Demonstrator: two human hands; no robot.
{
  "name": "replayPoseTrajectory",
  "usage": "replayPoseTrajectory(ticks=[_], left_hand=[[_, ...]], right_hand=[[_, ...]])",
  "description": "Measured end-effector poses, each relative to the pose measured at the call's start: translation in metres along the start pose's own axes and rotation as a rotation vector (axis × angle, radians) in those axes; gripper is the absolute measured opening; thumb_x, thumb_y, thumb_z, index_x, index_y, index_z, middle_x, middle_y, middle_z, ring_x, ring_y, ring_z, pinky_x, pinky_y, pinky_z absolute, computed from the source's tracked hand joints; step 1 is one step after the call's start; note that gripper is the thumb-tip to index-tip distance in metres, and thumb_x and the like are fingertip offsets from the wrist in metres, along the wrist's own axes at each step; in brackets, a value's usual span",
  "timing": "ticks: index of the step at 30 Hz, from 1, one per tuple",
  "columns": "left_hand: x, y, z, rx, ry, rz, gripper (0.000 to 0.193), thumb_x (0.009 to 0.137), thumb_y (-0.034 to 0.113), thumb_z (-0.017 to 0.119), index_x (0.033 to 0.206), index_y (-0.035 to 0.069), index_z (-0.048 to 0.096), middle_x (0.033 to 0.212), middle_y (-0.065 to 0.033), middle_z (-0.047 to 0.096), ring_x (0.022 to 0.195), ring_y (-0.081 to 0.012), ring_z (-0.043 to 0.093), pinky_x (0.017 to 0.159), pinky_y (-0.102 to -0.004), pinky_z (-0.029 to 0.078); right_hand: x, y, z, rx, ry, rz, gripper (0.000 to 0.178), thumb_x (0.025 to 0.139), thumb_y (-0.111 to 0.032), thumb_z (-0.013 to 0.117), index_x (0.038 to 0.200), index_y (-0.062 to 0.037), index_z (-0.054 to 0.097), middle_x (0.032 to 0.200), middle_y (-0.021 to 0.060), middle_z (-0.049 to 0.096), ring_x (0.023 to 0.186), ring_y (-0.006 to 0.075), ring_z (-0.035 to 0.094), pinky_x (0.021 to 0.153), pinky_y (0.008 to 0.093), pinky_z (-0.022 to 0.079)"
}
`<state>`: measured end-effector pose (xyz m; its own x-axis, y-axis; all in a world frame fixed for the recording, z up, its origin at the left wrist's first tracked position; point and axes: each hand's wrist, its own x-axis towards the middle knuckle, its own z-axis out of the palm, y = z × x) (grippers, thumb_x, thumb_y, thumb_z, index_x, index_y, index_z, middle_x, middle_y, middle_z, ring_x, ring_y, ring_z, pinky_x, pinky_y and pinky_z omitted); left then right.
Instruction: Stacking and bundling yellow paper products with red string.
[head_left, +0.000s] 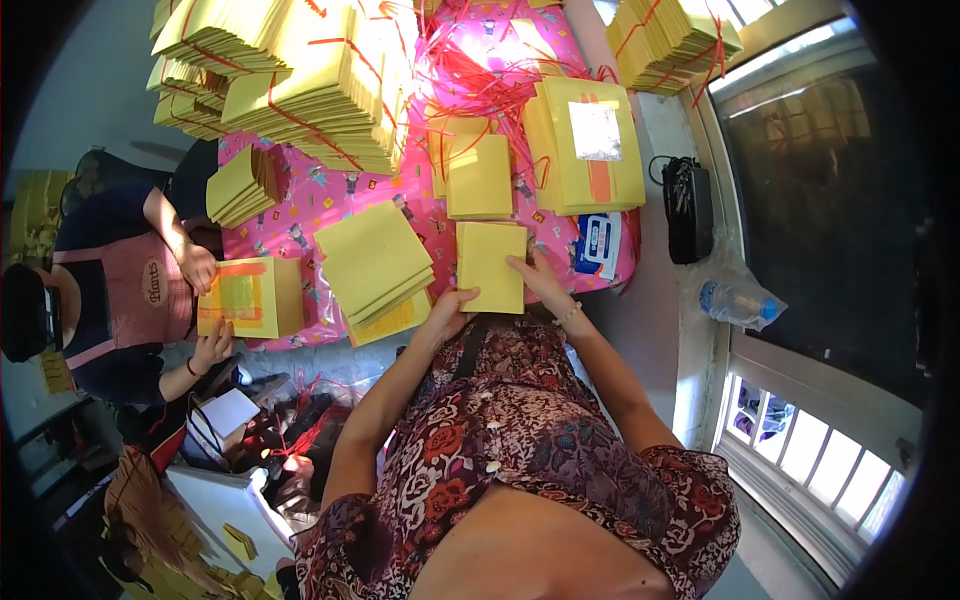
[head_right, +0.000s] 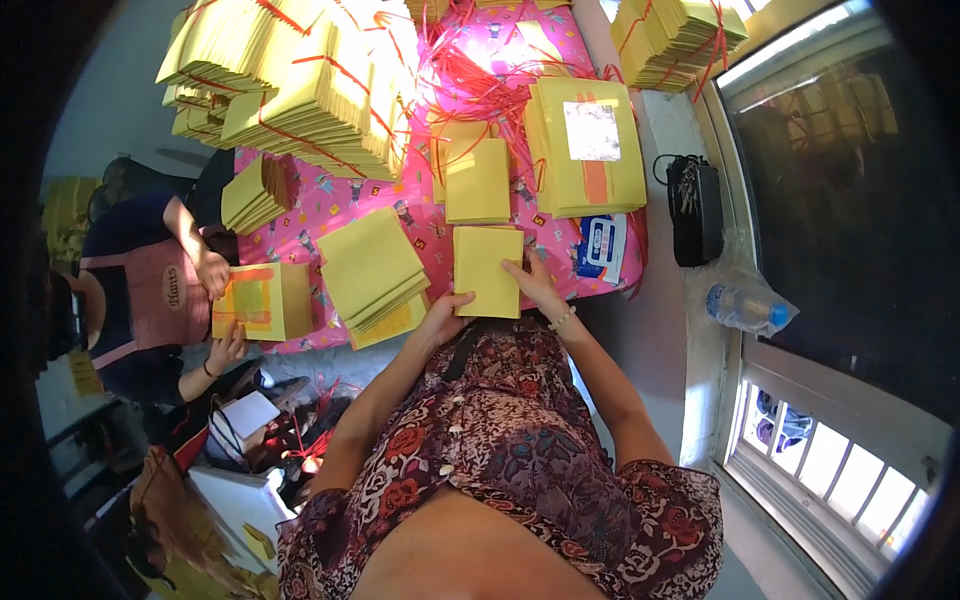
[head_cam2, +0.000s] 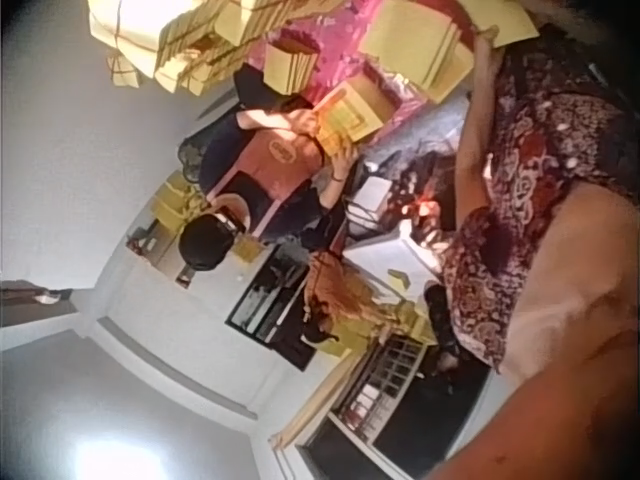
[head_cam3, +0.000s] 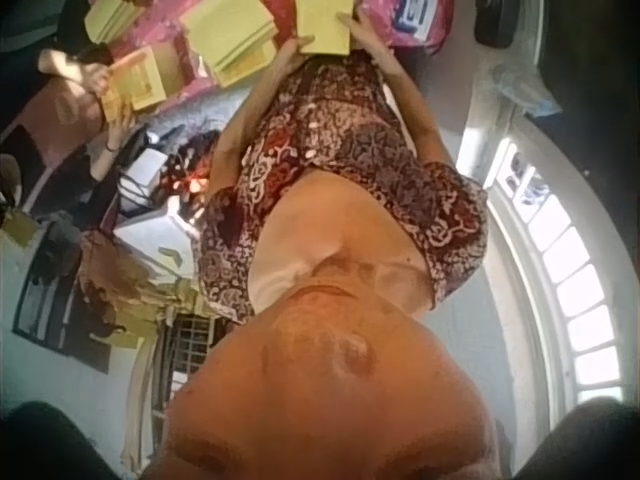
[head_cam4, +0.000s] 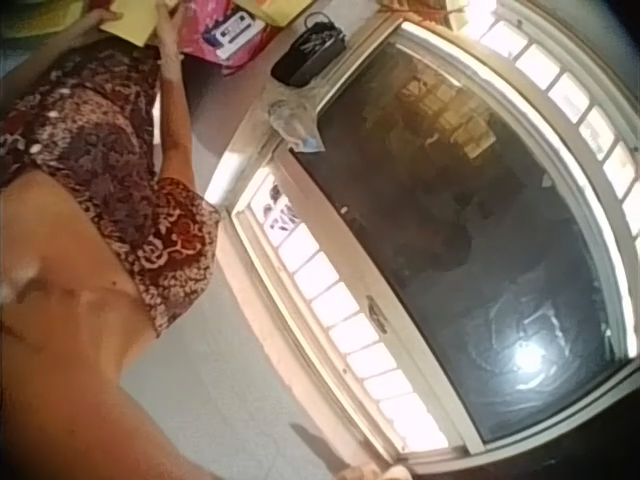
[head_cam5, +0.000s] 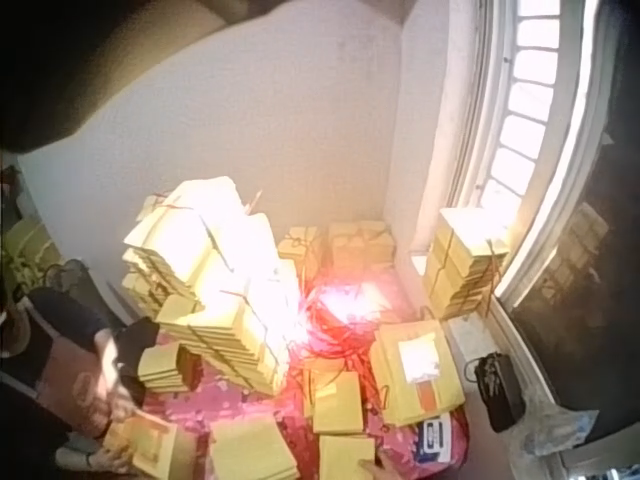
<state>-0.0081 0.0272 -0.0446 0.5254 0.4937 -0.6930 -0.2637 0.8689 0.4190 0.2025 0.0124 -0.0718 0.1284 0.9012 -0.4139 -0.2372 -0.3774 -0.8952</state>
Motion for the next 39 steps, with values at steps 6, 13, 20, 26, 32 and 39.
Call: replayPoseTrajectory(ticks=[6,13,20,26,32,39], left_hand=[[0.006,-0.010,0.010,-0.060,0.084,0.032,0.047,0.088,0.009,0.059,0.132,-0.003,0.047,0.127,-0.0140,0.057,0.119,-0.0248,0.054,0.105,-0.0374,0.040],[0.010,-0.013,0.006,-0.142,0.081,0.024,0.042,0.087,0.005,0.056,0.128,-0.004,0.050,0.122,-0.0148,0.060,0.115,-0.0268,0.056,0.103,-0.0382,0.041],[0.007,-0.022,0.004,-0.139,0.246,0.020,0.035,0.088,0.008,0.057,0.121,-0.003,0.054,0.114,-0.0137,0.062,0.109,-0.0266,0.058,0.102,-0.0377,0.042],[-0.022,-0.002,0.032,-0.170,0.333,-0.080,0.034,0.084,0.006,0.065,0.115,-0.006,0.058,0.105,-0.0141,0.065,0.095,-0.0257,0.063,0.085,-0.0390,0.051],[-0.052,0.008,0.046,-0.016,0.348,-0.056,0.031,0.089,0.019,0.061,0.114,0.000,0.059,0.098,-0.0097,0.066,0.083,-0.0201,0.063,0.074,-0.0353,0.055],[-0.125,0.032,0.077,0.823,0.489,0.740,0.036,0.087,0.013,0.064,0.117,-0.003,0.053,0.115,-0.0131,0.058,0.104,-0.0233,0.056,0.093,-0.0354,0.043]], right_hand=[[0.040,-0.042,0.005,-0.636,0.355,-0.348,0.057,0.084,-0.033,0.067,0.123,0.0036,0.046,0.113,0.0228,0.058,0.105,0.0389,0.058,0.090,0.0454,0.047],[0.086,-0.076,0.021,-0.843,0.162,-0.168,0.055,0.083,-0.033,0.066,0.123,0.0002,0.047,0.119,0.0253,0.055,0.110,0.0412,0.055,0.089,0.0494,0.045],[0.029,-0.098,0.039,-0.968,0.255,-0.483,0.043,0.085,-0.027,0.065,0.116,-0.0006,0.052,0.106,0.0186,0.056,0.102,0.0351,0.056,0.085,0.0459,0.047],[-0.008,-0.096,0.066,-0.587,-0.003,-0.354,0.042,0.085,-0.032,0.070,0.107,0.0004,0.057,0.091,0.0134,0.059,0.085,0.0248,0.061,0.074,0.0360,0.049],[0.020,-0.119,0.118,-0.387,-0.326,0.030,0.059,0.089,-0.049,0.060,0.121,0.0005,0.054,0.103,0.0089,0.062,0.095,0.0175,0.059,0.078,0.0294,0.048],[0.049,-0.096,0.133,-0.393,-0.464,0.121,0.078,0.089,-0.055,0.055,0.134,0.0069,0.044,0.131,0.0214,0.050,0.114,0.0262,0.053,0.090,0.0344,0.045]])
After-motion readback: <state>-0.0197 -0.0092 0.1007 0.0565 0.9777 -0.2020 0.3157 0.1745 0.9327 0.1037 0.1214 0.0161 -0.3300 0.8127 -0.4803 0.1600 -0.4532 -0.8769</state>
